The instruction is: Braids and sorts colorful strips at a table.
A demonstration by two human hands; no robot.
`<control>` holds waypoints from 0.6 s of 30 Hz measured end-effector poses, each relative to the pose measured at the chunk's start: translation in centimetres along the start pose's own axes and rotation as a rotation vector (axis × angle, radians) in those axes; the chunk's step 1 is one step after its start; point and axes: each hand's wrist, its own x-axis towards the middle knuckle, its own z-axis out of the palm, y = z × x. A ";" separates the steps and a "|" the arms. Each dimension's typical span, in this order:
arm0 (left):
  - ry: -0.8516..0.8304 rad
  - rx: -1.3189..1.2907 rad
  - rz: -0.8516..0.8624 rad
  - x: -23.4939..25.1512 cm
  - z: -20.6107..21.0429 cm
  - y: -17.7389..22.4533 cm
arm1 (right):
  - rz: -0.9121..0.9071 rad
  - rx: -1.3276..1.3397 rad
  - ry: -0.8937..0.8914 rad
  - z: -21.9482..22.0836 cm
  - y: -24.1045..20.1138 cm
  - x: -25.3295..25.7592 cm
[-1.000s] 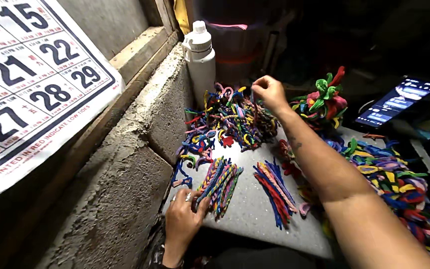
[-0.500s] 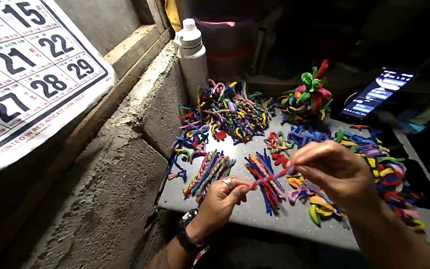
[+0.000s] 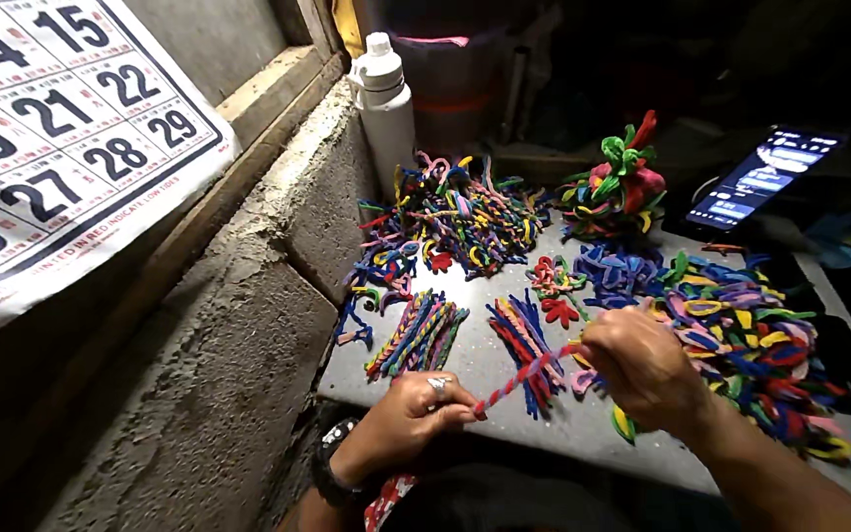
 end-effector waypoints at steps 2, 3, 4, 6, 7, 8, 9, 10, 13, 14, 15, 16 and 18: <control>0.169 0.202 0.141 0.1 -0.6 0.4 | 0.130 0.086 -0.172 1.3 -0.4 -0.6; 0.252 0.315 0.196 0.3 -1.0 0.6 | 0.181 0.180 -0.289 1.9 -0.9 -0.9; 0.324 0.427 0.233 0.5 -1.4 0.5 | 0.213 0.308 -0.408 2.4 -1.6 -1.2; 0.427 0.625 0.259 0.8 -2.2 -0.1 | 0.236 0.623 -0.614 3.0 -2.7 -1.4; 0.451 0.700 0.256 0.9 -2.5 -0.8 | 0.252 0.810 -0.675 3.1 -3.0 -1.4; 0.463 0.755 0.240 0.9 -2.6 -1.6 | 0.300 1.023 -0.696 3.0 -3.1 -1.2; 0.467 0.795 0.224 0.8 -2.5 -2.5 | 0.375 1.237 -0.675 2.9 -3.2 -1.0; 0.463 0.821 0.210 0.7 -2.3 -3.3 | 0.459 1.414 -0.623 2.5 -3.1 -0.4; 0.409 0.844 0.238 0.0 -0.7 -4.7 | 0.605 1.588 -0.381 1.7 -1.5 2.5; 0.394 0.832 0.270 -0.3 -0.1 -4.8 | 0.649 1.569 -0.310 2.0 -0.7 3.5; 0.390 0.821 0.297 -0.5 0.3 -4.7 | 0.706 1.536 -0.265 2.7 0.1 4.3; 0.400 0.811 0.309 -0.8 0.4 -4.5 | 0.763 1.488 -0.243 3.6 0.9 5.0; 0.470 0.821 0.276 -1.3 -0.2 -3.9 | 0.848 1.345 -0.253 6.1 2.0 6.3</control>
